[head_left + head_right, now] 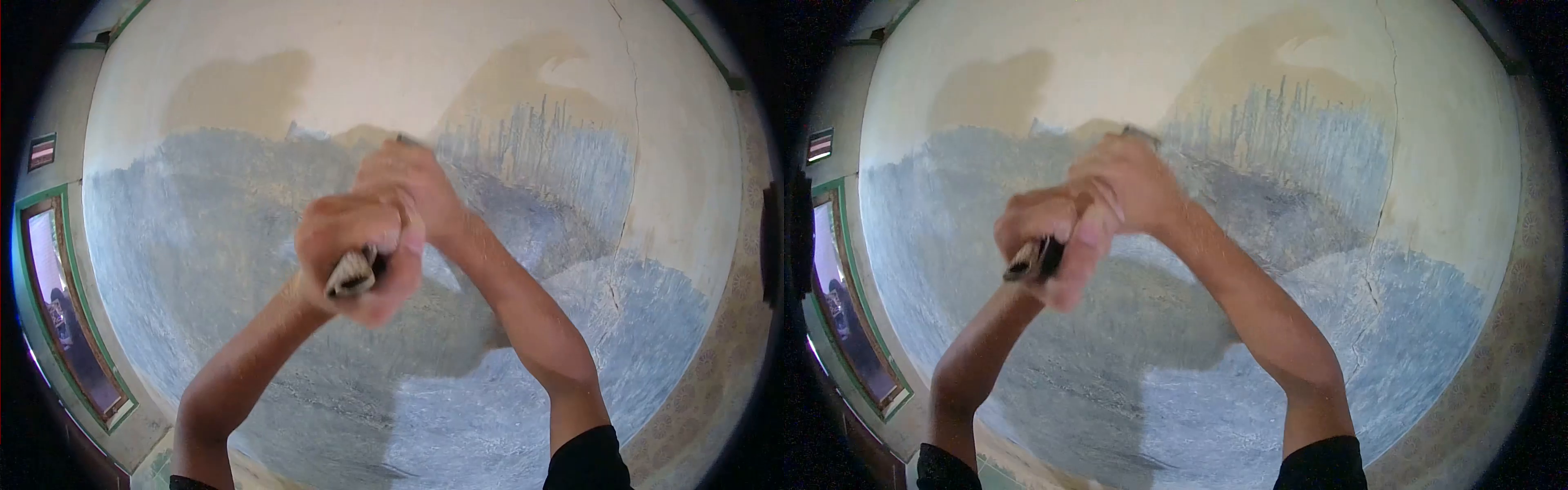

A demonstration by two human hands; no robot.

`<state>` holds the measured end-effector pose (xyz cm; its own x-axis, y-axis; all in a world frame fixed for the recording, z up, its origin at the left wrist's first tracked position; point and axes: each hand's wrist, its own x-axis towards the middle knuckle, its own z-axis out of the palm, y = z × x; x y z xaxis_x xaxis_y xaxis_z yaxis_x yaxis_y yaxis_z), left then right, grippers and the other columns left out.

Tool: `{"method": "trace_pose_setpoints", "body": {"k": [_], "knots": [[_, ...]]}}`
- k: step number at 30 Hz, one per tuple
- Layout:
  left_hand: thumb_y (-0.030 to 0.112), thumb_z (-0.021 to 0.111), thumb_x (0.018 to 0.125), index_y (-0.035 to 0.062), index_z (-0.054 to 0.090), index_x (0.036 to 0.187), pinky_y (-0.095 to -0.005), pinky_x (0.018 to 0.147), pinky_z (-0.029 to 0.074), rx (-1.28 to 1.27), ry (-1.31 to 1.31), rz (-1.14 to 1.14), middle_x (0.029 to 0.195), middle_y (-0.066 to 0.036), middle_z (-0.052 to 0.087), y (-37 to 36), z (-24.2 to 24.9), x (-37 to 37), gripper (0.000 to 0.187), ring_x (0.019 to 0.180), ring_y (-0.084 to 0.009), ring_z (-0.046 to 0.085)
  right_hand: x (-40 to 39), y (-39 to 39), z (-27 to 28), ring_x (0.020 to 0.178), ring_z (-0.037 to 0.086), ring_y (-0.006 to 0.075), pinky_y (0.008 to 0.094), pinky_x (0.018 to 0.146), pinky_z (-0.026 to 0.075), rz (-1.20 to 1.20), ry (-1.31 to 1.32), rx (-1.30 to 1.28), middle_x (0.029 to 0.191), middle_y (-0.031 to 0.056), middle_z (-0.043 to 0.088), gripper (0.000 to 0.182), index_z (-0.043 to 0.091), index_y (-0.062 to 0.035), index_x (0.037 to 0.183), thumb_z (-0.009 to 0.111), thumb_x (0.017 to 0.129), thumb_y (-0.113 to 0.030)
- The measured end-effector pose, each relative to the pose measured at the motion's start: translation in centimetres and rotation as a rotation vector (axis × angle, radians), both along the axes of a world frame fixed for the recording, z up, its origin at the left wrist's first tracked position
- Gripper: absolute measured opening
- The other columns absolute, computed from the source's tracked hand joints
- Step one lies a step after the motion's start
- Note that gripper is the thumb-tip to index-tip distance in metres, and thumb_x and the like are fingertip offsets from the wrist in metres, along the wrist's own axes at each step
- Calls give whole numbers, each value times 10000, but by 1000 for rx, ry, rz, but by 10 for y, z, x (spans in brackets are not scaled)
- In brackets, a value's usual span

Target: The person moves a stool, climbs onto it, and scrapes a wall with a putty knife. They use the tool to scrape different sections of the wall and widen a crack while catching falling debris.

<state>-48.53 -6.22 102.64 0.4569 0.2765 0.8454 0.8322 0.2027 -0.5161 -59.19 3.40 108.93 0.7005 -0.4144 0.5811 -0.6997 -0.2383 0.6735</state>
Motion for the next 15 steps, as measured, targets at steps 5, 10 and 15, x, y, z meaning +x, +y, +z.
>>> {"method": "trace_pose_setpoints", "body": {"k": [5, 10, 15], "knots": [[-113, 515, 669, 74, 347, 623, -305, 502, 467, 3, 23, -3, 563, -63, 466, -18, -11, -24, 255, 481, -211, 499, -12, -13, 3, 732, 623, 274, 388, 705, 471, -13, 10, 38, 757, 59, 650, 182, 678, -136, 782, 681, 676, -283], [-92, 506, 689, 80, 338, 604, -310, 497, 468, 21, 43, -90, 559, -67, 472, 0, -10, -10, 255, 485, -195, 523, -3, -6, -5, 706, 622, 286, 402, 700, 473, -23, -27, 7, 723, 63, 644, 176, 684, -137, 786, 680, 677, -275], [-128, 519, 685, 64, 344, 598, -297, 453, 428, -4, 33, -50, 537, -65, 444, -19, 2, -28, 274, 477, -168, 505, -11, -7, 10, 730, 619, 289, 411, 688, 471, -199, 60, -38, 733, 67, 636, 213, 662, -129, 772, 692, 659, -307]]}}
